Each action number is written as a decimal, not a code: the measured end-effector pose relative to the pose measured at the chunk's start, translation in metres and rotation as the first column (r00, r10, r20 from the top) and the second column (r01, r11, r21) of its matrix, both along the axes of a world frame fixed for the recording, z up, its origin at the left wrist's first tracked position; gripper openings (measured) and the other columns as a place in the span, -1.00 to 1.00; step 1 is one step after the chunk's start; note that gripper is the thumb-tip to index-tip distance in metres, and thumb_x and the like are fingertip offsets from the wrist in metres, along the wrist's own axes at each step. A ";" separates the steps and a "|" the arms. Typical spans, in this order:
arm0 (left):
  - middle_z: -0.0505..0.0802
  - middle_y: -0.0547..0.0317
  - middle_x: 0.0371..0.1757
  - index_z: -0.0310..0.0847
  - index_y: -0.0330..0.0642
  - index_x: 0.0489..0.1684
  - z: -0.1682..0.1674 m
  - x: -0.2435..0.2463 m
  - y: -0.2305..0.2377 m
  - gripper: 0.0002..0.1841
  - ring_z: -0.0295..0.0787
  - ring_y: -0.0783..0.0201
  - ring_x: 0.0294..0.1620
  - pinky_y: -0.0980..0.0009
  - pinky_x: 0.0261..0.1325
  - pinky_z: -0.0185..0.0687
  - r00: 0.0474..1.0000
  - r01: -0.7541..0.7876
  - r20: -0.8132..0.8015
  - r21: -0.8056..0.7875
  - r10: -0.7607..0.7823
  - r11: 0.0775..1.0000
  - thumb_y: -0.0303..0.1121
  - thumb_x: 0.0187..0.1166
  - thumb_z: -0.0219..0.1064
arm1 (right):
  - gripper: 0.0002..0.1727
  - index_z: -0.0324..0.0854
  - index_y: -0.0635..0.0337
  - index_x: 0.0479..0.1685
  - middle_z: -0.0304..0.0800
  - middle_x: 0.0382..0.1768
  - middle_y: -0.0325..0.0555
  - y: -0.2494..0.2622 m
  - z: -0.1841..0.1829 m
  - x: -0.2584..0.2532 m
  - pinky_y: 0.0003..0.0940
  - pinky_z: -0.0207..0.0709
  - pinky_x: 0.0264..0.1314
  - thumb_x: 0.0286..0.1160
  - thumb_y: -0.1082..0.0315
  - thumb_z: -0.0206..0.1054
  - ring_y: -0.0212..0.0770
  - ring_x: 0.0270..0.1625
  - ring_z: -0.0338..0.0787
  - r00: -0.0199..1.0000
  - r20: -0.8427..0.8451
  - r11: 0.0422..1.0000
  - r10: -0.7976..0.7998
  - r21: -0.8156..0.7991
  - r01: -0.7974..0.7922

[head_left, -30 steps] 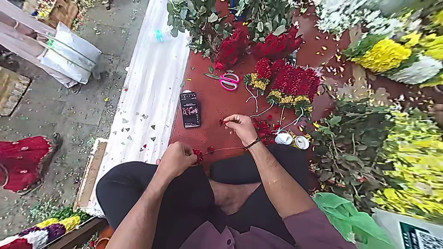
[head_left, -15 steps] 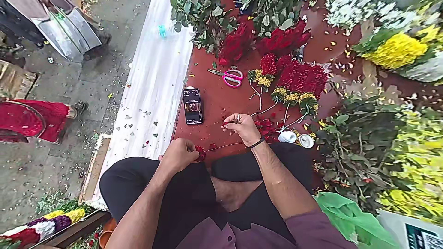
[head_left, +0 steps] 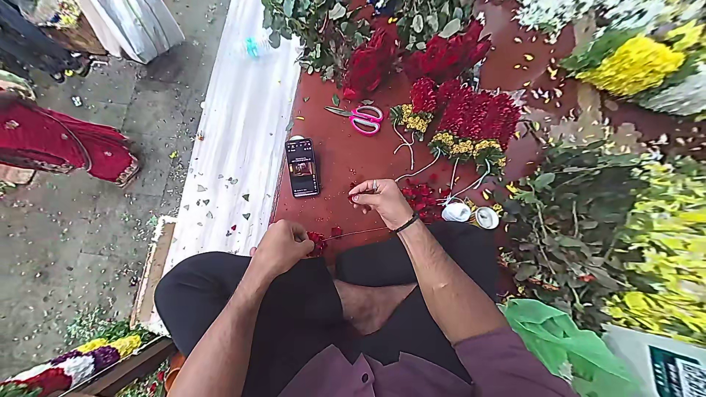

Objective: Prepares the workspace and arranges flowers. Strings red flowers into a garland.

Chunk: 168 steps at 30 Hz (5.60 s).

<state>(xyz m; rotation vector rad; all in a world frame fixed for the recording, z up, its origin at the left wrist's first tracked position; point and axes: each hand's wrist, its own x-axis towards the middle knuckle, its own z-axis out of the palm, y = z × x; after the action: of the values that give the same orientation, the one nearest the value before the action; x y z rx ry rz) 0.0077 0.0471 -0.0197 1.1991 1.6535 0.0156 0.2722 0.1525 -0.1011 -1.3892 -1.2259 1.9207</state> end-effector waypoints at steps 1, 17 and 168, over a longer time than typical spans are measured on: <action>0.82 0.33 -0.53 0.82 0.04 -0.46 0.000 0.000 0.000 -0.85 0.73 0.33 -0.49 0.09 -0.31 0.67 1.000 0.000 -0.002 0.001 0.000 1.000 -0.14 0.37 0.48 | -0.83 0.82 0.35 -0.06 0.89 -0.31 0.04 0.000 0.001 0.000 -0.38 0.66 -0.45 0.43 0.55 0.45 -0.24 -0.43 0.79 1.000 0.004 1.000 -0.005 0.002 0.005; 0.80 0.26 -0.53 0.83 -0.02 -0.44 0.000 0.001 0.000 -0.83 0.72 0.27 -0.48 0.04 -0.29 0.66 1.000 0.001 0.008 -0.009 -0.001 1.000 -0.15 0.39 0.50 | -0.68 0.85 0.20 0.00 0.92 -0.16 -0.07 -0.008 0.015 -0.001 -0.25 0.78 -0.18 0.26 0.65 0.46 -0.21 -0.28 0.85 0.992 0.107 0.956 0.068 0.276 -0.096; 0.82 0.15 -0.51 0.83 -0.08 -0.37 0.019 -0.022 0.002 -0.80 0.75 0.11 -0.46 -0.10 -0.31 0.65 0.964 0.267 0.012 0.040 -0.267 0.963 -0.17 0.47 0.42 | -0.34 0.53 0.19 0.47 0.83 0.11 0.09 0.236 -0.027 0.181 0.04 0.79 0.12 0.23 0.45 0.54 -0.01 0.04 0.88 0.653 0.607 0.869 -0.452 0.466 0.169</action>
<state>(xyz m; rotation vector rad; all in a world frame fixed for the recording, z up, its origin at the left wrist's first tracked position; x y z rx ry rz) -0.0139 0.0492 -0.0010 1.4389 1.4703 -0.1118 0.4537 0.3882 -0.1279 -2.0319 -1.4350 0.8316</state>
